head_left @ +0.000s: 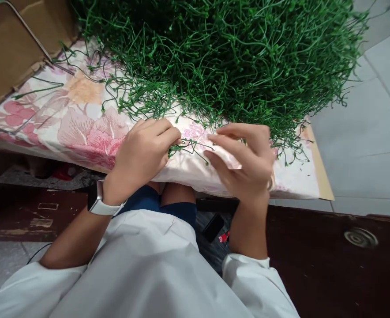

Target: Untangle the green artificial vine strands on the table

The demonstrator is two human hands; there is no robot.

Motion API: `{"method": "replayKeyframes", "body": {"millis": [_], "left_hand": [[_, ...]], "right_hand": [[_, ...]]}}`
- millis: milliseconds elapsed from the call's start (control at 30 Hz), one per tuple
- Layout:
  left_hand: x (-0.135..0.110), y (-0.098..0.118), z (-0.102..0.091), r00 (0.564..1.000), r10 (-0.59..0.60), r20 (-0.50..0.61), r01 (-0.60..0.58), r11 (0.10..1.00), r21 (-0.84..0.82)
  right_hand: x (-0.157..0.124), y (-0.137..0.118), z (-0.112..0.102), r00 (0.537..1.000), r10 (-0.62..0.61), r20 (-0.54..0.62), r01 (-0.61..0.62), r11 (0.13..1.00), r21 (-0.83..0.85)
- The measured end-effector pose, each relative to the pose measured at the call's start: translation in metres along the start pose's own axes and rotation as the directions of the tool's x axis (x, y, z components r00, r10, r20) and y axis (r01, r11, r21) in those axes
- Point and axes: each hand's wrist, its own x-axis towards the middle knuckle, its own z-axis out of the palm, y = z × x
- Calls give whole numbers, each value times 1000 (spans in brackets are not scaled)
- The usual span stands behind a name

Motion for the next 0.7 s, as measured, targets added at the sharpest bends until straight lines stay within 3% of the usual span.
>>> {"method": "replayKeyframes", "body": {"millis": [133, 267, 400, 500, 700], "left_hand": [[0, 0, 0, 1000, 21, 7, -21, 999, 27], [0, 2, 1, 1000, 9, -29, -9, 1000, 13], [0, 4, 1, 999, -18, -32, 17, 1000, -5], [0, 4, 2, 1000, -11, -9, 11, 999, -40], [1, 4, 4, 1000, 16, -4, -16, 998, -62]], "right_hand": [[4, -8, 24, 999, -24, -24, 25, 999, 35], [2, -8, 29, 995, 9, -96, 9, 983, 183], [-2, -7, 31, 987, 117, -113, -50, 878, 476], [-4, -4, 34, 959, 197, -206, -30, 787, 616], [-5, -3, 42, 888, 331, -320, -102, 819, 565]]}}
